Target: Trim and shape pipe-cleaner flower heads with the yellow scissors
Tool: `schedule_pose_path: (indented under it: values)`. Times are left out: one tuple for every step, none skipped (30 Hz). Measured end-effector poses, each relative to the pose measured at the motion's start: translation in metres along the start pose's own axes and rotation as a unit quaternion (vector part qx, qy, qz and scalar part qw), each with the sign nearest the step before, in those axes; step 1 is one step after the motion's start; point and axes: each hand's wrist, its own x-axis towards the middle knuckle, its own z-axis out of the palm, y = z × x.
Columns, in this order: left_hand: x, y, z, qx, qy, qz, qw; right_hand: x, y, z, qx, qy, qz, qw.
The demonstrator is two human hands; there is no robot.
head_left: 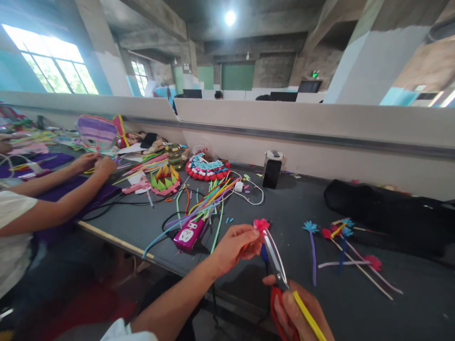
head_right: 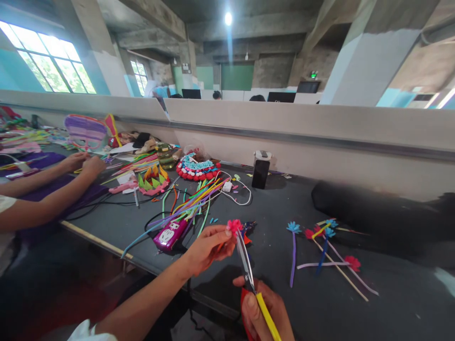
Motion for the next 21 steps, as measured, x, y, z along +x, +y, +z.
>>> schedule_pose_path:
  values:
    - [0.000,0.001,-0.001,-0.015,-0.001,-0.002,1.000,0.001,-0.002,-0.001,-0.026,-0.003,-0.007,1.000]
    - [0.000,0.003,-0.003,-0.024,0.003,0.005,1.000,0.002,-0.003,-0.002,-0.053,-0.008,-0.015,0.998]
    - [0.000,0.005,-0.004,-0.024,0.010,0.016,1.000,0.003,-0.003,-0.003,-0.078,-0.008,-0.021,0.997]
    - [0.000,0.008,-0.005,-0.018,0.018,0.029,0.999,0.003,-0.002,-0.005,-0.102,-0.011,-0.026,0.994]
    - [0.000,0.010,-0.006,-0.008,0.027,0.042,0.999,0.004,0.000,-0.006,-0.122,0.010,-0.039,0.992]
    - [0.000,0.012,-0.006,0.005,0.036,0.055,0.998,0.005,0.002,-0.007,-0.141,0.032,-0.053,0.988]
    - [0.000,0.014,-0.007,0.020,0.046,0.067,0.996,0.005,0.004,-0.009,-0.163,0.054,-0.073,0.982]
    - [0.000,0.015,-0.007,0.033,0.056,0.079,0.995,0.006,0.006,-0.011,-0.188,0.074,-0.096,0.975]
    - [0.000,0.016,-0.006,0.044,0.065,0.088,0.993,0.006,0.007,-0.013,-0.219,0.076,-0.120,0.965]
    - [0.000,0.016,-0.006,0.051,0.075,0.096,0.991,0.007,0.008,-0.015,-0.254,0.072,-0.146,0.953]
    - [0.000,0.015,-0.005,0.055,0.085,0.100,0.990,0.008,0.008,-0.018,-0.290,0.065,-0.172,0.939]
    - [-0.001,0.014,-0.005,0.058,0.093,0.101,0.989,0.009,0.007,-0.021,-0.328,0.058,-0.197,0.922]
    - [-0.001,0.013,-0.004,0.059,0.099,0.100,0.988,0.010,0.006,-0.023,-0.364,0.056,-0.220,0.903]
    - [-0.002,0.011,-0.003,0.063,0.103,0.101,0.988,0.012,0.006,-0.026,-0.396,0.059,-0.241,0.884]
    - [-0.002,0.009,-0.003,0.069,0.105,0.102,0.987,0.013,0.006,-0.028,-0.425,0.065,-0.258,0.865]
    - [-0.003,0.008,-0.002,0.077,0.105,0.104,0.986,0.014,0.005,-0.029,-0.450,0.072,-0.273,0.847]
    - [-0.003,0.007,-0.001,0.085,0.105,0.107,0.985,0.016,0.005,-0.030,-0.471,0.075,-0.284,0.832]
    - [-0.004,0.006,-0.001,0.092,0.106,0.111,0.984,0.016,0.006,-0.031,-0.487,0.077,-0.293,0.819]
    - [-0.004,0.005,0.000,0.097,0.107,0.114,0.983,0.017,0.006,-0.031,-0.499,0.080,-0.302,0.808]
    - [-0.004,0.005,0.001,0.099,0.107,0.117,0.982,0.018,0.005,-0.031,-0.508,0.084,-0.312,0.799]
    - [-0.005,0.005,0.002,0.099,0.104,0.120,0.982,0.018,0.005,-0.031,-0.514,0.092,-0.321,0.790]
